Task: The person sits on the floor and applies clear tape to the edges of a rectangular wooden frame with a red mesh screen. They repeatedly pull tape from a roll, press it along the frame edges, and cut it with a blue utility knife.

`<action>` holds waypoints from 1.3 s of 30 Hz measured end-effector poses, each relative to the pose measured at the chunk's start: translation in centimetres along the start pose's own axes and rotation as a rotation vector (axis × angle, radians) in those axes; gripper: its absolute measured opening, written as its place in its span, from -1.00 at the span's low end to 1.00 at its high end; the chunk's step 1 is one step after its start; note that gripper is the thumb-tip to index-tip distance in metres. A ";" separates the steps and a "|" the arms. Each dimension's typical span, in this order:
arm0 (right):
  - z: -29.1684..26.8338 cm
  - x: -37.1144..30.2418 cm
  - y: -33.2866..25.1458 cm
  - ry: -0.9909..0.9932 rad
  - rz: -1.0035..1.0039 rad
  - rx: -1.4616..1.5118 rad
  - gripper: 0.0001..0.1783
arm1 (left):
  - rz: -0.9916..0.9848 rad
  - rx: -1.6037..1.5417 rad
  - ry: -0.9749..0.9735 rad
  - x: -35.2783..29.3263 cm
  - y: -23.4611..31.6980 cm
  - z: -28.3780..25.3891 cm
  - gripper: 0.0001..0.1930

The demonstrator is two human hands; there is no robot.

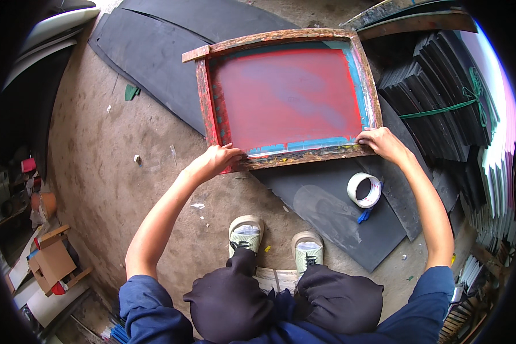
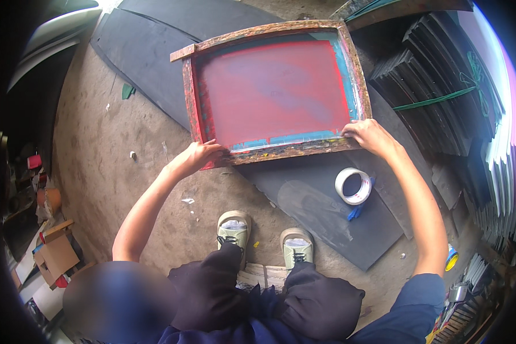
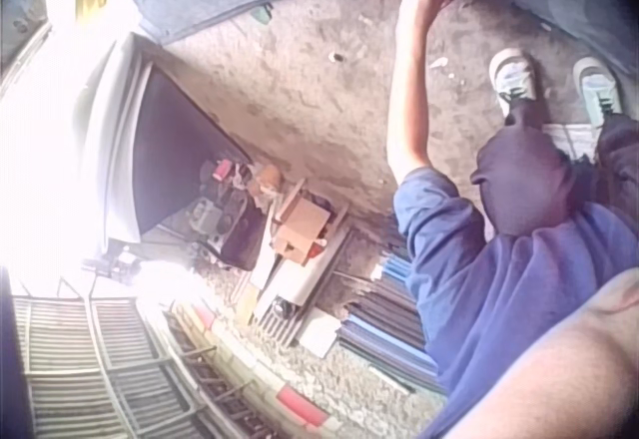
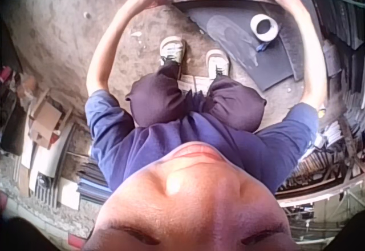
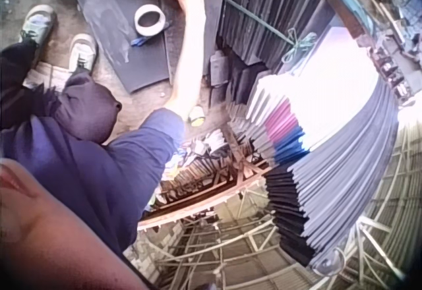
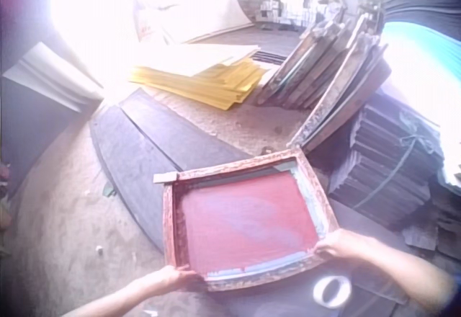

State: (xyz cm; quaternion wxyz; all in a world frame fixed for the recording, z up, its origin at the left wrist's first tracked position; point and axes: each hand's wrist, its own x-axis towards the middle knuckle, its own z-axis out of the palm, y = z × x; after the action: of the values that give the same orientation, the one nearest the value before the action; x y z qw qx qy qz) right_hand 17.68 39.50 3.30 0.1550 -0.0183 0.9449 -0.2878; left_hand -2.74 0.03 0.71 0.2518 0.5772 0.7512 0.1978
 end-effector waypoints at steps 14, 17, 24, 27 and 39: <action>-0.6 1.4 -2.4 0.098 -0.040 0.081 -0.76 | -0.273 -0.545 -0.098 1.1 0.6 -2.0 -0.52; 2.2 6.2 -5.2 -0.121 -0.020 0.258 -0.66 | -0.241 -0.762 -0.059 3.6 0.9 -0.9 -0.49; 4.4 8.7 -9.2 -0.386 0.014 0.188 -0.53 | -0.387 -0.709 -0.363 4.4 2.1 -0.1 -0.32; 3.2 5.0 -6.3 -0.310 -0.010 0.092 -0.44 | -0.420 -0.418 -0.426 2.7 2.4 -1.4 -0.30; 1.1 -3.3 3.9 -0.116 -0.115 -0.398 -0.27 | -0.129 0.450 -0.221 -1.6 1.9 -0.5 -0.01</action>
State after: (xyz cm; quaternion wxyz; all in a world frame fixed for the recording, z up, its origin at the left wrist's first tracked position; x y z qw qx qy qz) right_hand 21.34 42.60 1.20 0.1857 -0.1189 0.9700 -0.1024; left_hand -1.28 -0.99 2.47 0.2096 0.5876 0.7796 -0.0549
